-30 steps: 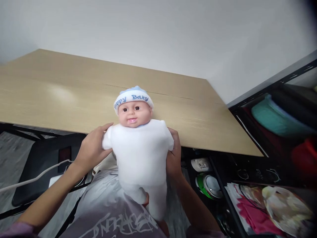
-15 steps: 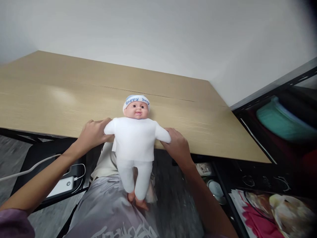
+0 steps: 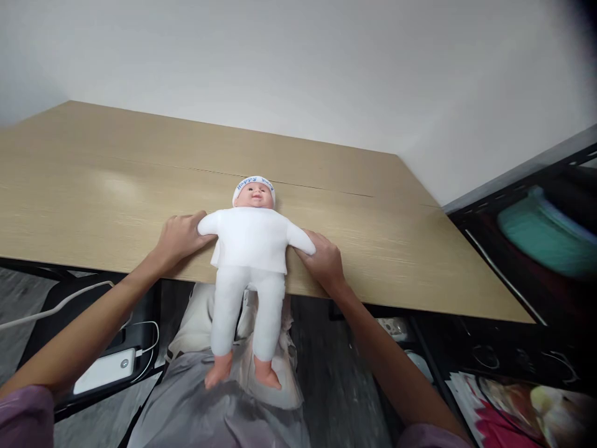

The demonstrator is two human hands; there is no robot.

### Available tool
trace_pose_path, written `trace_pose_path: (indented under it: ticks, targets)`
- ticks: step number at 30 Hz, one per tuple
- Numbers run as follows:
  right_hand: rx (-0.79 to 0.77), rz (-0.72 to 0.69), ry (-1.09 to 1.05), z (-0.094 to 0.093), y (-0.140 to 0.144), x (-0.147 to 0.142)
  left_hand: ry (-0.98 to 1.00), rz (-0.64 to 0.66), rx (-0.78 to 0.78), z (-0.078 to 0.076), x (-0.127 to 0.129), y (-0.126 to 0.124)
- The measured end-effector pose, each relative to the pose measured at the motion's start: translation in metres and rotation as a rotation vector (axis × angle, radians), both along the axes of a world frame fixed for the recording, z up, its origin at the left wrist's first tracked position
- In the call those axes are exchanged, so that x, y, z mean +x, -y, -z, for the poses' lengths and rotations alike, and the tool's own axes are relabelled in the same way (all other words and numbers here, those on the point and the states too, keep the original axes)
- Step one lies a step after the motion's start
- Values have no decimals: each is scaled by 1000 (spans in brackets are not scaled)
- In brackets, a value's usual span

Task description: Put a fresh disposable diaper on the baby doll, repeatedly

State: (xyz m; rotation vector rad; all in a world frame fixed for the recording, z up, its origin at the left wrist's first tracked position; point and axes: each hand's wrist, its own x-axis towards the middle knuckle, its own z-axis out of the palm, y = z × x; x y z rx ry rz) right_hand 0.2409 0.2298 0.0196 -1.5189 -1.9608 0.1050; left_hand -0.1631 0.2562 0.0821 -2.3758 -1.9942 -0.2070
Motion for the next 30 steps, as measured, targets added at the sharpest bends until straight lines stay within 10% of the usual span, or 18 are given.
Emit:
trace_pose_path:
  ticks: [13,30]
  targets:
    - [55,-5,-13,8,-136,2,59,65,126,34,0,-137]
    - [143,36,61,10,-304,1,65,33,278,36,1,-300]
